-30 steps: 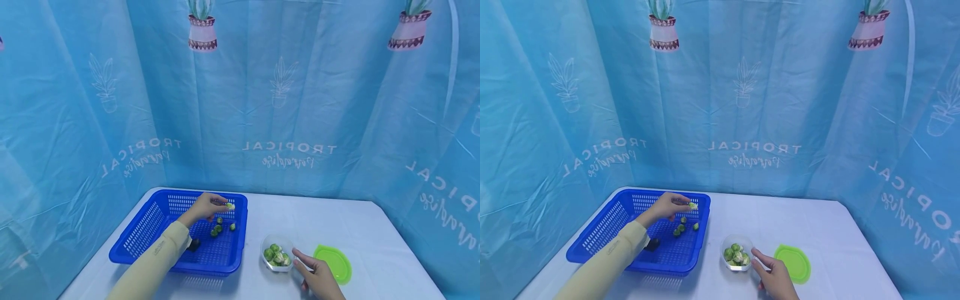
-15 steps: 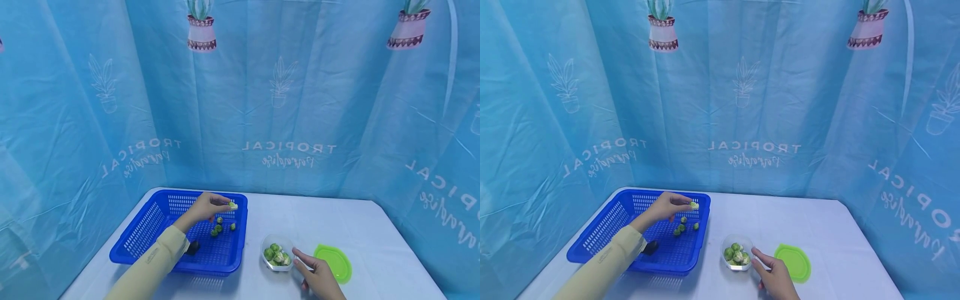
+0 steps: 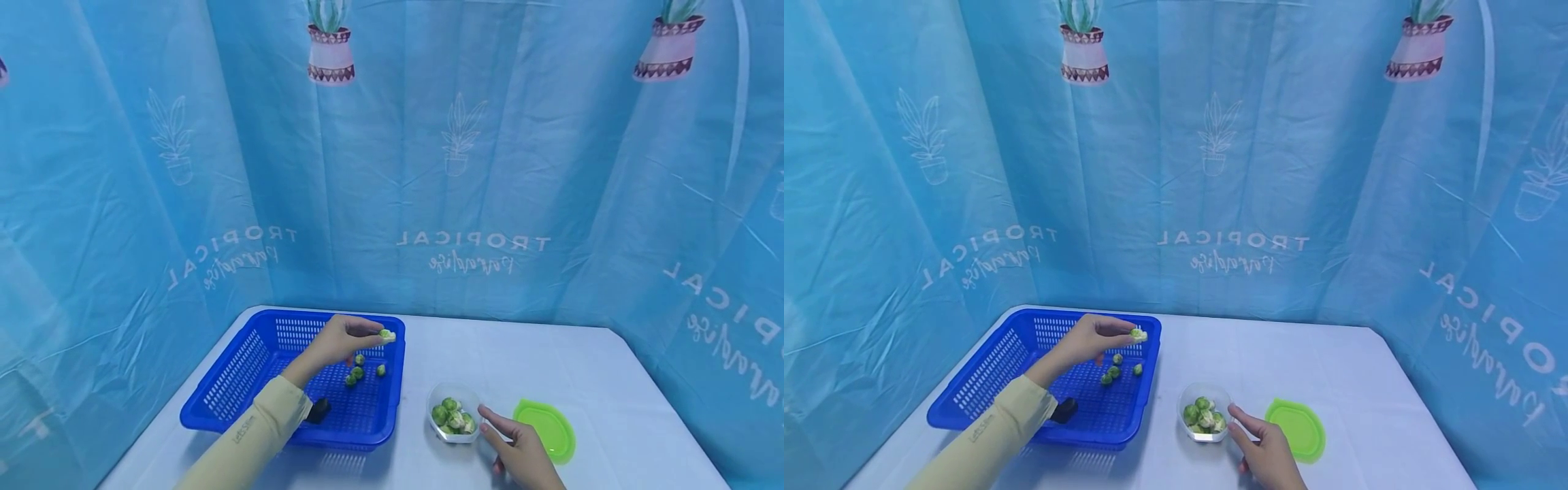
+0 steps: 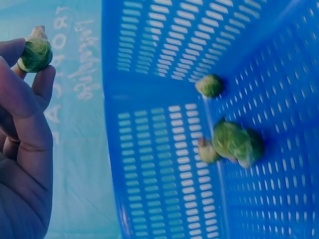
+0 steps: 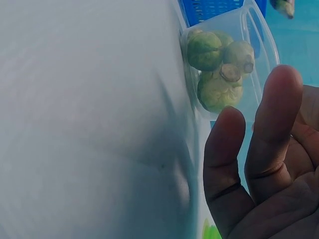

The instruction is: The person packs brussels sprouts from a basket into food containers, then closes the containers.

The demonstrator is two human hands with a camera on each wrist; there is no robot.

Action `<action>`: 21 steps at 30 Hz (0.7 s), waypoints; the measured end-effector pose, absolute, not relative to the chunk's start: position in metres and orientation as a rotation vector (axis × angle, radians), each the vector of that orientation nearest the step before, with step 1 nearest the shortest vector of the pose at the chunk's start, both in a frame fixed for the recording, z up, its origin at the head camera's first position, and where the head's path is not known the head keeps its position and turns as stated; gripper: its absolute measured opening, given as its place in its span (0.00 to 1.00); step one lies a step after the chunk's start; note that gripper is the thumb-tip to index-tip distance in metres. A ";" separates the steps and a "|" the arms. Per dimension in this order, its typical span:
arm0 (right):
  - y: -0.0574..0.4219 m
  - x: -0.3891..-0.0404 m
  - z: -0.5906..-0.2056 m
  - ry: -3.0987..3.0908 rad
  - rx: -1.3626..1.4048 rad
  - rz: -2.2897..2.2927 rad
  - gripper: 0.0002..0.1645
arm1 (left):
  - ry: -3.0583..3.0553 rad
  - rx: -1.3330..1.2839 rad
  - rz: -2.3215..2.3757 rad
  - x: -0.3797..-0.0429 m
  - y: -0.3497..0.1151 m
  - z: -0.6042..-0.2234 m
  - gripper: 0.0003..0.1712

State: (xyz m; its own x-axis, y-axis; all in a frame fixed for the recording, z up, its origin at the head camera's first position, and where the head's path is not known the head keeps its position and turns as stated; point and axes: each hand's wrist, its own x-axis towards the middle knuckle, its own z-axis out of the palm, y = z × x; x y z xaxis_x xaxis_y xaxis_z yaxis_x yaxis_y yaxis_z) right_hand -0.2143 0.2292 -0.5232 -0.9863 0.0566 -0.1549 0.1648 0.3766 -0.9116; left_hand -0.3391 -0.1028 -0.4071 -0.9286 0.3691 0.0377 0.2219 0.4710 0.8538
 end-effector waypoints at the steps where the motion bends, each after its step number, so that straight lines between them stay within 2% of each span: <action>1: 0.229 -0.214 -0.523 2.523 0.206 -1.690 0.31 | 2.558 0.523 1.454 -0.338 -0.101 -0.406 0.21; 21: 0.228 -0.213 -0.522 2.520 0.211 -1.683 0.33 | 2.477 0.663 1.501 -0.301 -0.072 -0.390 0.19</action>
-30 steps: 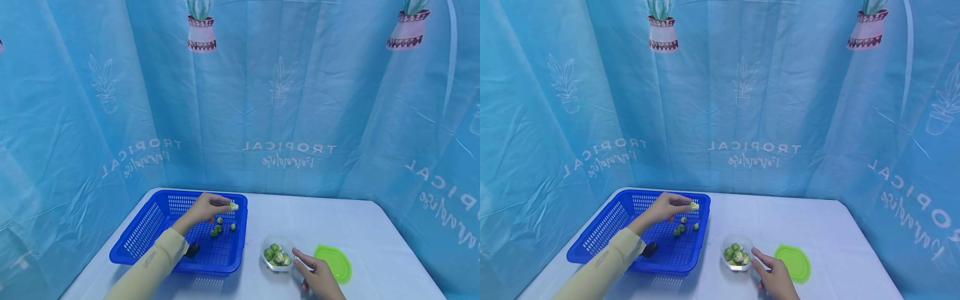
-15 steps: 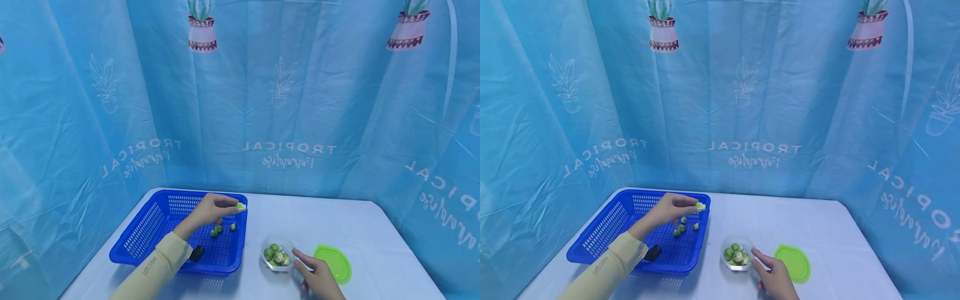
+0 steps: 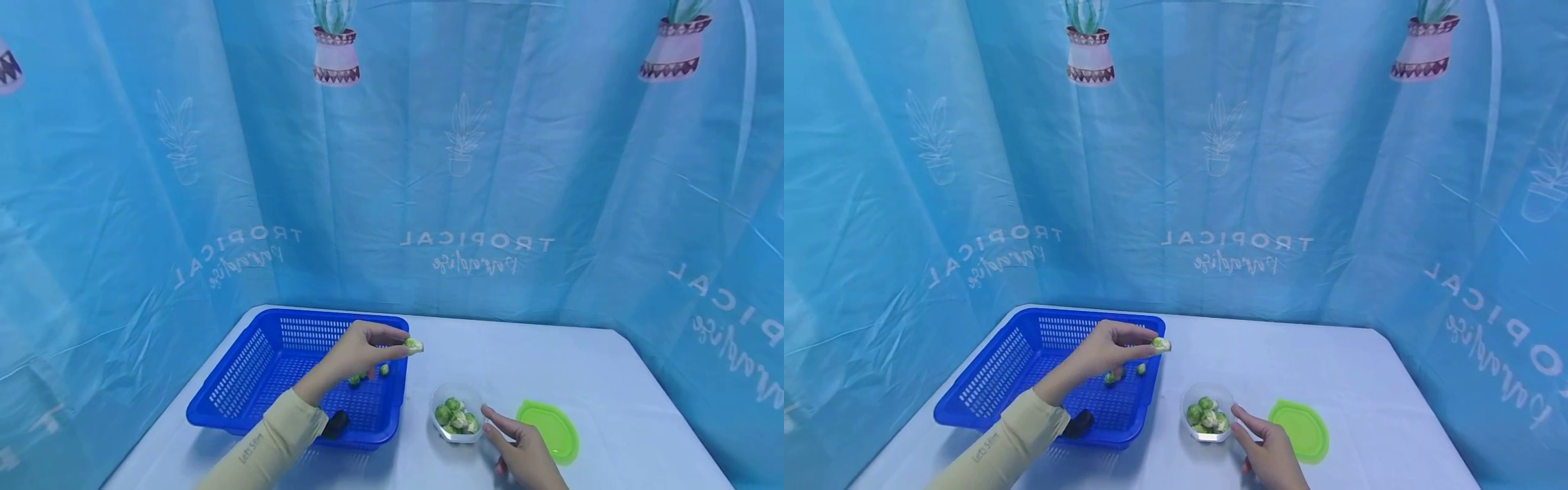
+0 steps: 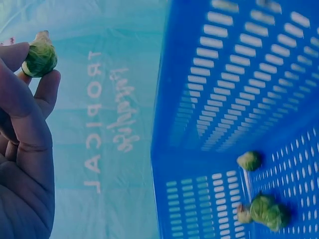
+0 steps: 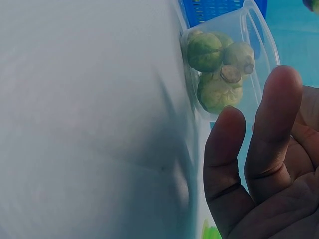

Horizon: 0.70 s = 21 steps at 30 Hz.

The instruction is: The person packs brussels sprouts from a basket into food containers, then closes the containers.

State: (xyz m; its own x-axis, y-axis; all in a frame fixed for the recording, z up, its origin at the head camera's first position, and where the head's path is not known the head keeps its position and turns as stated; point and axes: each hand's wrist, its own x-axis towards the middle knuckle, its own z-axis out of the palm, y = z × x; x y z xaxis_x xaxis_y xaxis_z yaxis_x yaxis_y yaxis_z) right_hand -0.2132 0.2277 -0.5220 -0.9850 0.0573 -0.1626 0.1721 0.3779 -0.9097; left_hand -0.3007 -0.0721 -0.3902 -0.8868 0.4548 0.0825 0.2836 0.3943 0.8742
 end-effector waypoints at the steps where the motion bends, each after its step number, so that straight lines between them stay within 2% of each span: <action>1: 0.228 -0.213 -0.522 2.520 0.210 -1.686 0.33 | 2.474 0.664 1.511 -0.299 -0.070 -0.390 0.18; 21: 0.227 -0.212 -0.521 2.570 0.233 -1.654 0.32 | 2.484 0.745 1.552 -0.251 -0.032 -0.395 0.14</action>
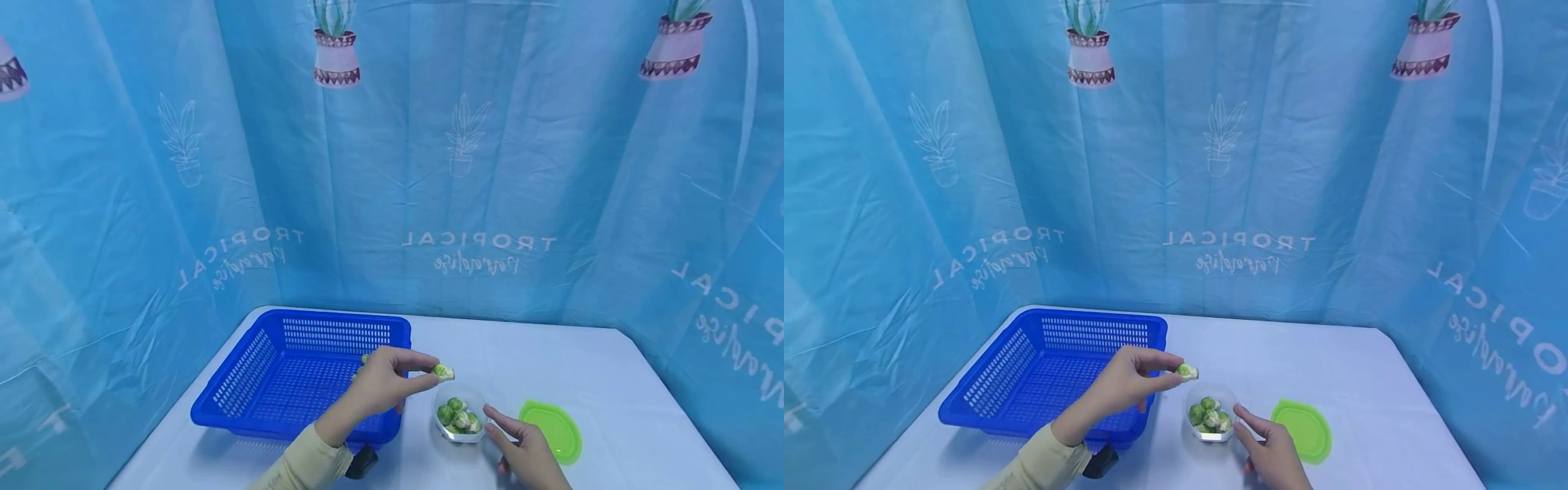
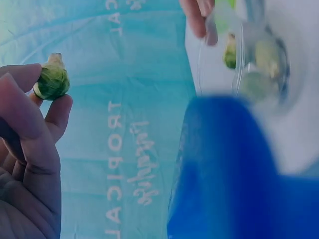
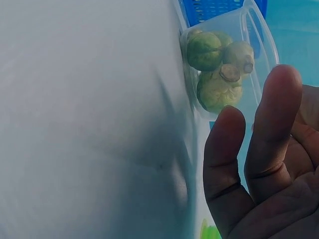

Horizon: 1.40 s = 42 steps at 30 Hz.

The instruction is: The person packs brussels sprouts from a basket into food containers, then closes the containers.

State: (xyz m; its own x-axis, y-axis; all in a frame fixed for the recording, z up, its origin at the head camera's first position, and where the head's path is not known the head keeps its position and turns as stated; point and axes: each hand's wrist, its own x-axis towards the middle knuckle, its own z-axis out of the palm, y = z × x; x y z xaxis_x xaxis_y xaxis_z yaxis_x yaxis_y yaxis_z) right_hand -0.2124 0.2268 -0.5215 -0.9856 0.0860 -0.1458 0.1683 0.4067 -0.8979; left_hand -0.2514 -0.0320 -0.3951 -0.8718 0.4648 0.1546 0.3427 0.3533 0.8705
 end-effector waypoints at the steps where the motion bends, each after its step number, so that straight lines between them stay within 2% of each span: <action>1: 0.227 -0.213 -0.521 2.571 0.240 -1.651 0.31 | 2.472 0.748 1.566 -0.249 -0.030 -0.396 0.14; 12: 0.227 -0.213 -0.522 2.560 0.248 -1.648 0.33 | 2.293 0.726 1.685 -0.231 -0.008 -0.415 0.14; 22: 0.232 -0.210 -0.524 2.536 0.132 -1.709 0.38 | 2.090 0.616 1.740 -0.217 0.018 -0.449 0.13; 32: 0.231 -0.211 -0.525 2.531 0.179 -1.711 0.39 | 2.152 0.467 1.850 -0.227 0.036 -0.479 0.15; 42: 0.230 -0.210 -0.521 2.555 0.166 -1.707 0.32 | 2.233 0.340 1.930 -0.242 0.042 -0.494 0.16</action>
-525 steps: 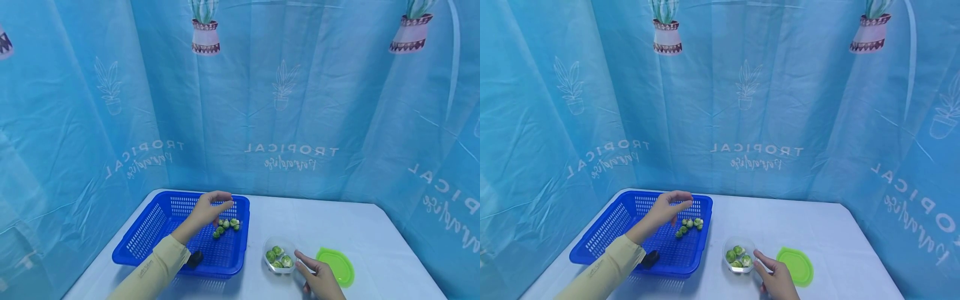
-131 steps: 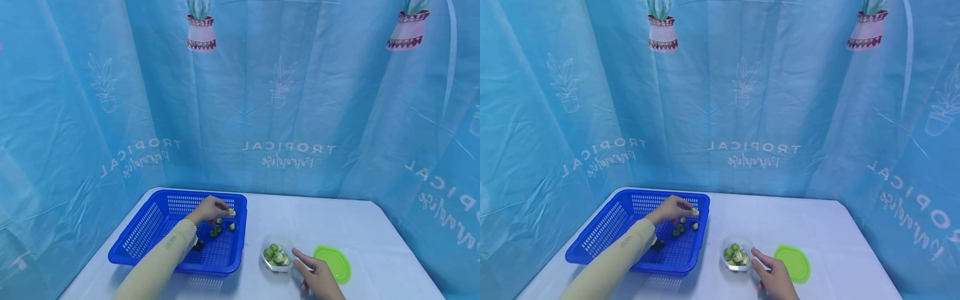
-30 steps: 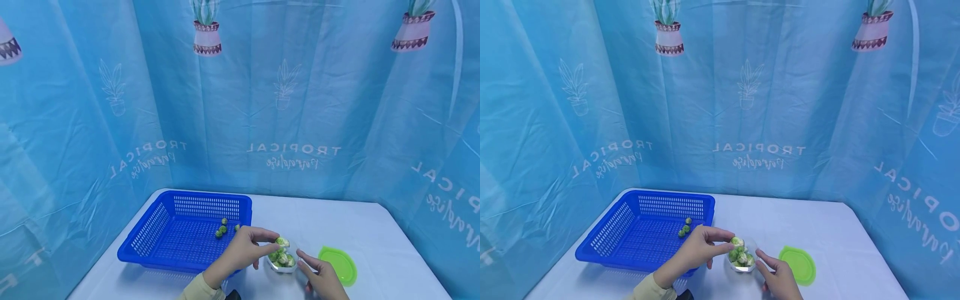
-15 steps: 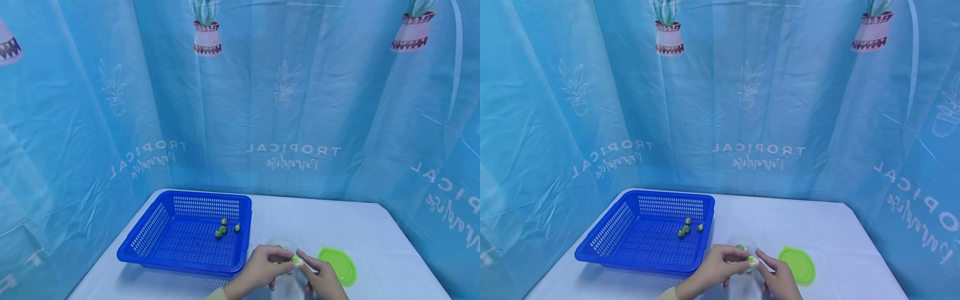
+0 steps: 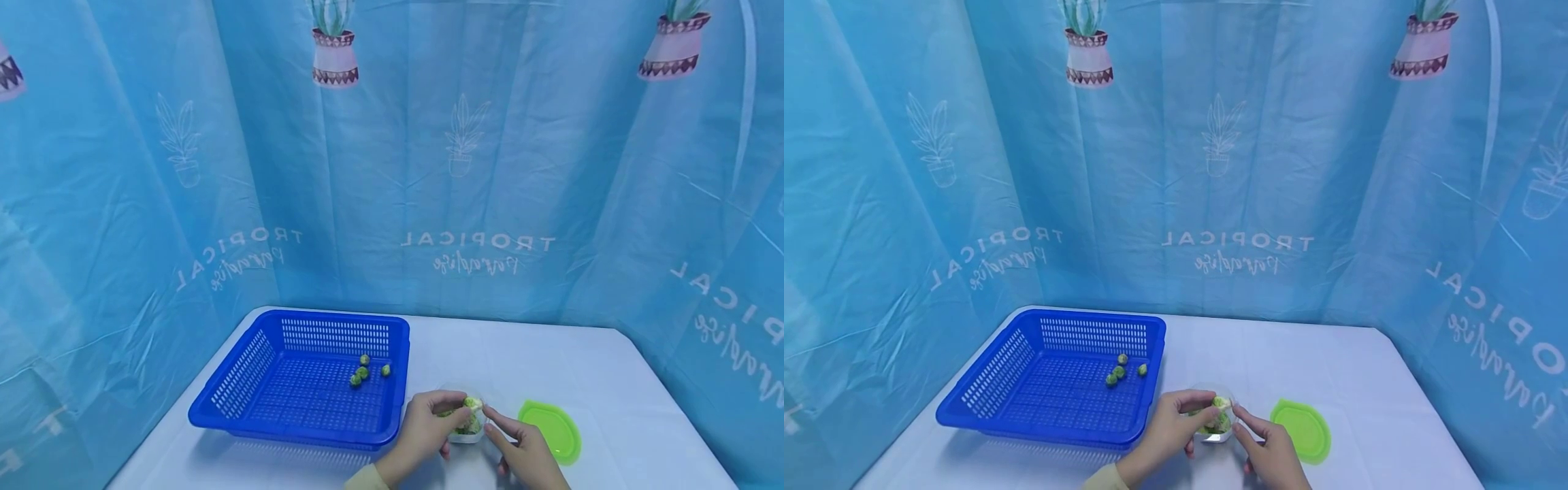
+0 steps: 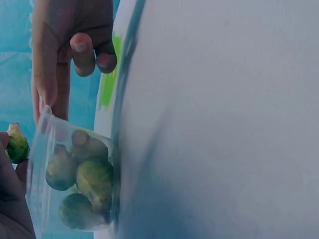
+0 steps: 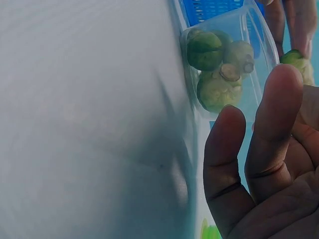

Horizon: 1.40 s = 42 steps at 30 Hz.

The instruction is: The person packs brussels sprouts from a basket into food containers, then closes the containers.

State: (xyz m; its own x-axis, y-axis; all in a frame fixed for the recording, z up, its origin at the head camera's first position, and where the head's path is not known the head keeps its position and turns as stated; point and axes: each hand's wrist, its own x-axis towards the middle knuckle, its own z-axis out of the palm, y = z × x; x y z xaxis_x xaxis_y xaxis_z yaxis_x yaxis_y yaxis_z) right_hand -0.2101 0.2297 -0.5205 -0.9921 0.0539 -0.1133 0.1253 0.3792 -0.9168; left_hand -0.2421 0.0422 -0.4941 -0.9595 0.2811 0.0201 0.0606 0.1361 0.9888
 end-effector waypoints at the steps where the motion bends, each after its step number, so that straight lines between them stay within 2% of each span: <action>1: 0.230 -0.210 -0.520 2.550 0.160 -1.711 0.32 | 2.239 0.335 1.935 -0.243 0.042 -0.495 0.16; 14: 0.229 -0.210 -0.519 2.536 0.174 -1.699 0.33 | 2.336 0.279 1.897 -0.258 0.042 -0.500 0.18; 21: 0.229 -0.210 -0.519 2.537 0.183 -1.683 0.33 | 2.373 0.242 1.858 -0.260 0.044 -0.501 0.13; 30: 0.229 -0.210 -0.518 2.549 0.184 -1.688 0.32 | 2.392 0.238 1.856 -0.257 0.043 -0.500 0.12; 38: 0.229 -0.209 -0.517 2.548 0.186 -1.691 0.32 | 2.329 0.352 1.851 -0.242 0.042 -0.489 0.14; 42: 0.229 -0.209 -0.518 2.546 0.164 -1.703 0.32 | 2.265 0.448 1.865 -0.232 0.037 -0.480 0.12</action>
